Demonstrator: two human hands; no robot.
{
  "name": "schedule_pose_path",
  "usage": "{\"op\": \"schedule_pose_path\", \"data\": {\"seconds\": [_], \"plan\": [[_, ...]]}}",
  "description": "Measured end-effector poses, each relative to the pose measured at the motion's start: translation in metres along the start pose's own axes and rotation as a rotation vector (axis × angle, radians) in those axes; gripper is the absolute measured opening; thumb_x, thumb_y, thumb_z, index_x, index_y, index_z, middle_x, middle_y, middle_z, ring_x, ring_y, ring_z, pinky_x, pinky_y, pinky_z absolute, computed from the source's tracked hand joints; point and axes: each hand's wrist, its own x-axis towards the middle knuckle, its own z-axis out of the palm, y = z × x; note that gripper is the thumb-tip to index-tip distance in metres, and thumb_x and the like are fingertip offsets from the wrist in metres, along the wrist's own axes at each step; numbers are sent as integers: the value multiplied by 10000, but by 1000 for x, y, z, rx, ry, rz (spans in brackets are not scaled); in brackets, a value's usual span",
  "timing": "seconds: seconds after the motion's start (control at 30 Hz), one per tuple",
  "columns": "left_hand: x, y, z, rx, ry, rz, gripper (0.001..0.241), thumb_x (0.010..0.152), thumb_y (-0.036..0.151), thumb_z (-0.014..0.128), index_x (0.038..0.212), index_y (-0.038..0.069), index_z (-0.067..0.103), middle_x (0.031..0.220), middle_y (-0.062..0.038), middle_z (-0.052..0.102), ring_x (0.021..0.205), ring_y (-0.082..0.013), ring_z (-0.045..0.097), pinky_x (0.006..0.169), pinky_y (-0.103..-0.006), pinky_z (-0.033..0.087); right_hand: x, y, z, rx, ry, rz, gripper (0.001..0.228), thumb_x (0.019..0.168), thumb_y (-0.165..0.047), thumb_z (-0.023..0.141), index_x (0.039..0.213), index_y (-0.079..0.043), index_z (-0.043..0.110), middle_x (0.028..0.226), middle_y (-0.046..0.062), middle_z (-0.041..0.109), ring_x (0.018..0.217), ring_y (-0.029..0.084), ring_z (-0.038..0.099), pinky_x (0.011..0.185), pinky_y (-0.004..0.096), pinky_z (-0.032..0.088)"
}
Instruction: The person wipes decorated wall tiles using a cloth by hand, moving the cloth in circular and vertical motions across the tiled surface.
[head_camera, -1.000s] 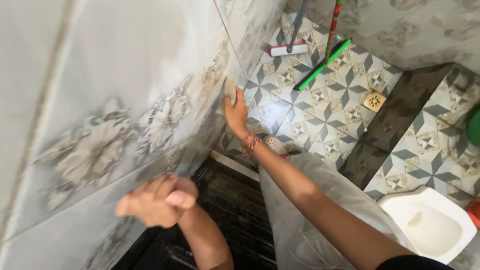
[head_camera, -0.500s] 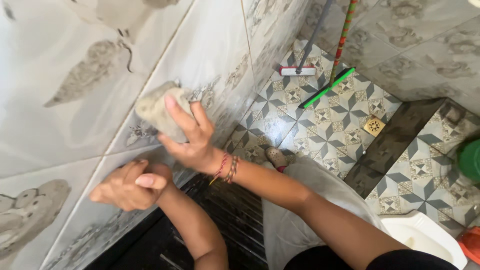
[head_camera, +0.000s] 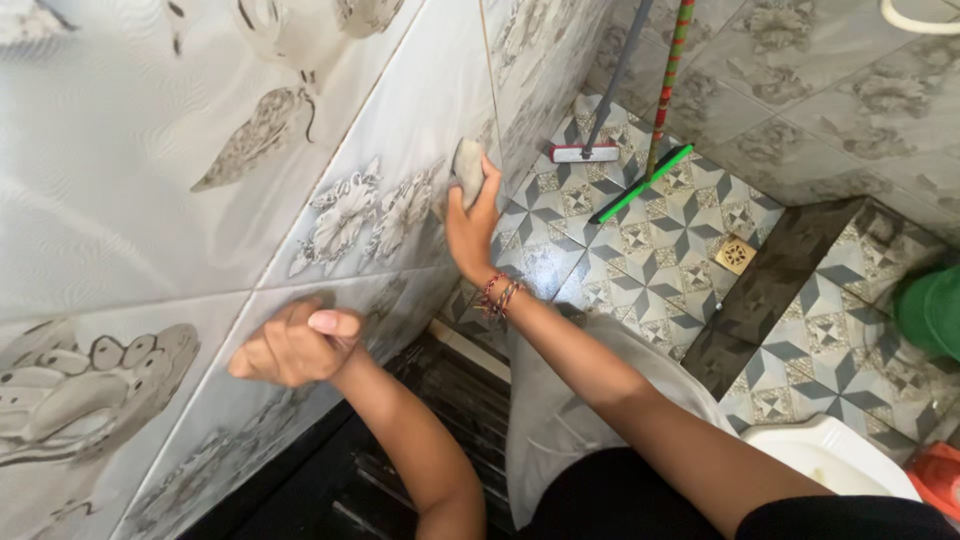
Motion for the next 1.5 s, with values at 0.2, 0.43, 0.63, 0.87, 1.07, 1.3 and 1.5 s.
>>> {"op": "schedule_pose_path", "data": {"seconds": [0.2,0.43,0.63,0.87,1.07,1.3,1.5], "plan": [[5,-1,-5,-14,-43,40,365,942,238,457,608,130,557,570,-9,553,567,-222,413,728,-373,328,-23,-87,7,257,3,181,504,998,-121,577,1465,-34,409,1207,197,629,1035,239,624,903,364,530],[12,-1,-9,-84,-78,67,360,956,232,474,623,138,570,581,-8,573,552,-230,420,712,-375,303,-42,-181,-17,54,-204,-500,679,872,4,675,1507,-95,457,1139,130,578,916,277,575,858,348,513],[20,7,-18,-216,-143,17,379,973,211,438,624,120,554,582,-29,566,536,-247,406,721,-392,312,-6,-130,-20,-86,-182,-621,684,840,18,736,1448,-204,514,1027,130,522,870,312,586,797,373,513],[39,39,3,-559,-28,29,375,978,213,446,626,130,548,562,-4,575,539,-187,520,699,-355,339,24,-69,4,-39,150,-294,568,941,20,582,1489,-70,467,1330,172,628,1187,294,669,1045,373,542],[54,54,25,-748,-172,55,316,989,203,450,723,97,583,651,-18,618,607,-190,577,712,-358,371,32,-123,1,113,207,-230,523,979,-4,583,1483,-1,445,1429,219,583,1337,275,561,1146,357,427],[63,76,53,-825,-180,33,298,979,205,454,747,94,603,673,-15,622,621,-191,576,714,-368,388,37,-160,-21,-55,-9,-426,559,973,-94,757,1475,-71,513,1256,152,629,1000,252,639,927,316,526],[72,100,81,-790,-151,14,312,987,201,431,722,107,566,649,-7,609,612,-190,563,720,-374,397,77,-106,-16,-98,81,-411,499,1030,-148,676,1480,-86,469,1278,172,634,1098,277,650,958,358,538]]}}
